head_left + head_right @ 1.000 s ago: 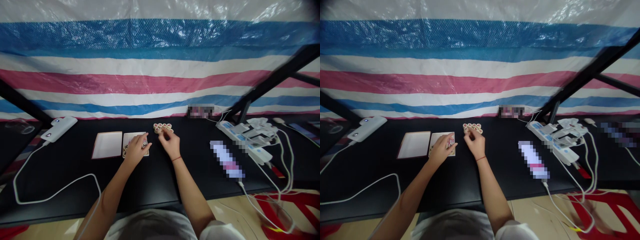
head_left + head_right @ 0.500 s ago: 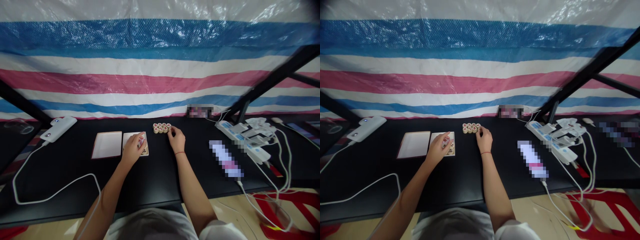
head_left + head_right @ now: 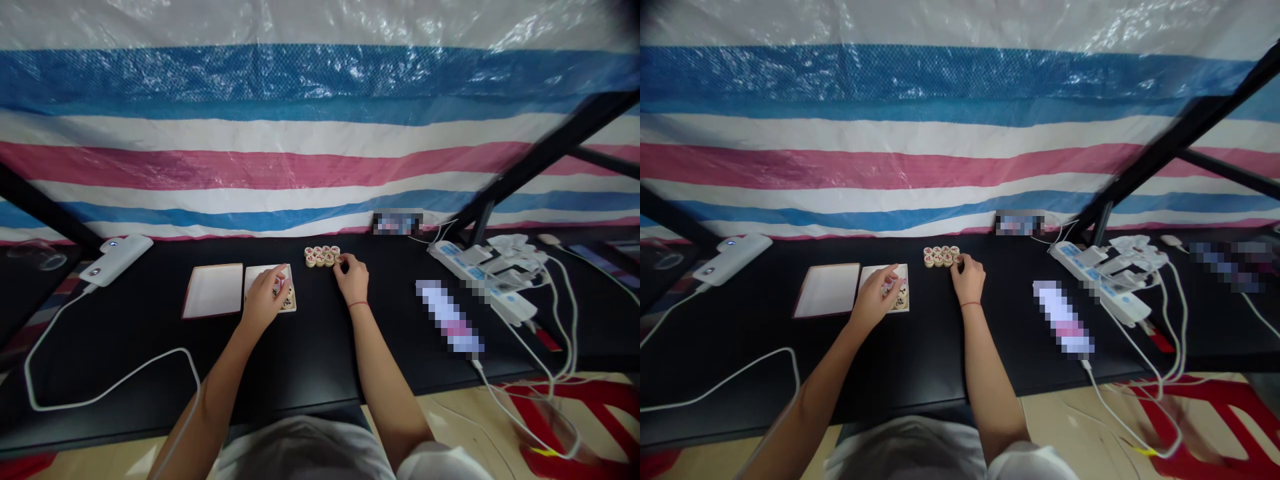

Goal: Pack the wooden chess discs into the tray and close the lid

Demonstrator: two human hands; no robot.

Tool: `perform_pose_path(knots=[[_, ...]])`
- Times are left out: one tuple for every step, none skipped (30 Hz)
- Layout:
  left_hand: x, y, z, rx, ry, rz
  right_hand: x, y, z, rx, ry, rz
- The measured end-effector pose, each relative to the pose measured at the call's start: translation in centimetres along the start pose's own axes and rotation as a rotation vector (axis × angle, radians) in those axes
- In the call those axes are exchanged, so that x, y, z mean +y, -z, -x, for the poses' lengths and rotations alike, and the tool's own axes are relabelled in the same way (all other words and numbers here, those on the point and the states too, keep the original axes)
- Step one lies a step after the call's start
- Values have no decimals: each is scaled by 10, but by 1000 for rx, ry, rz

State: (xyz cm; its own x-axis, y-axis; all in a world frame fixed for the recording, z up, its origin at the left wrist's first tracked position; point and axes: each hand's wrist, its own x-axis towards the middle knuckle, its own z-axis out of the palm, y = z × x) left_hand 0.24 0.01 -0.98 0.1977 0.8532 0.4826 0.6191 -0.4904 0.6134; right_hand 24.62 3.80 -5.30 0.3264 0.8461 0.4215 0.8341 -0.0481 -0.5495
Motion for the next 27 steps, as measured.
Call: perform_pose_path(knots=[[0, 0, 0, -2, 0, 0, 0, 1, 0, -3, -11, 2], [0, 1, 0, -1, 0, -1, 0, 1, 0, -7, -18, 3], [0, 1, 0, 2, 1, -4, 1, 1, 0, -9, -23, 5], [0, 2, 0, 6, 2, -8, 1, 2, 0, -11, -26, 7], [0, 2, -1, 12, 2, -12, 1, 2, 0, -12, -26, 9], [0, 3, -1, 18, 0, -16, 1, 2, 0, -15, -24, 11], [0, 3, -1, 22, -2, -20, 1, 2, 0, -18, -20, 11], [0, 4, -1, 25, -6, -20, 1, 1, 0, -23, -14, 11], [0, 5, -1, 26, -9, -20, 1, 1, 0, -27, -7, 10], [1, 5, -2, 27, -11, -20, 1, 1, 0, -29, -2, 8], [1, 6, -2, 27, -14, -20, 1, 1, 0, -30, 3, 7], [1, 6, -2, 24, -17, -20, 1, 1, 0, -30, 5, 6], [1, 7, -3, 21, -20, -22, 1, 2, 0, -30, 5, 5], [1, 8, -3, 17, -21, -25, 0, 3, 0, -31, 4, 2], [1, 8, -4, 11, -21, -28, 0, 4, 0, -31, 5, -2], [0, 9, -4, 8, -19, -33, -2, 6, 0, -22, 6, -5], [-1, 10, -4, 7, -15, -39, -5, 8, 1, 1, 6, -6], [-2, 10, -5, 11, -11, -49, -9, 10, 2, 34, 8, -5], [-4, 11, -5, 18, -6, -64, -14, 12, 3, 68, 15, -5], [-7, 13, -6, 26, 3, -87, -21, 13, 6, 84, 35, -14], [-9, 14, -6, 32, 19, -118, -29, 13, 9, 73, 71, -40], [-12, 16, -6, 34, 40, -159, -38, 13, 13, 27, 121, -82], [-14, 18, -7, 29, 66, -207, -47, 11, 17, -59, 189, -144], [-17, 21, -7, 20, 97, -259, -56, 8, 20, -156, 247, -212], [-19, 24, -7, 5, 128, -310, -64, 5, 24, -248, 286, -256], [-21, 27, -7, -14, 156, -353, -71, 3, 27, -326, 314, -282], [-23, 31, -8, -35, 183, -388, -76, 0, 29, -379, 324, -296]])
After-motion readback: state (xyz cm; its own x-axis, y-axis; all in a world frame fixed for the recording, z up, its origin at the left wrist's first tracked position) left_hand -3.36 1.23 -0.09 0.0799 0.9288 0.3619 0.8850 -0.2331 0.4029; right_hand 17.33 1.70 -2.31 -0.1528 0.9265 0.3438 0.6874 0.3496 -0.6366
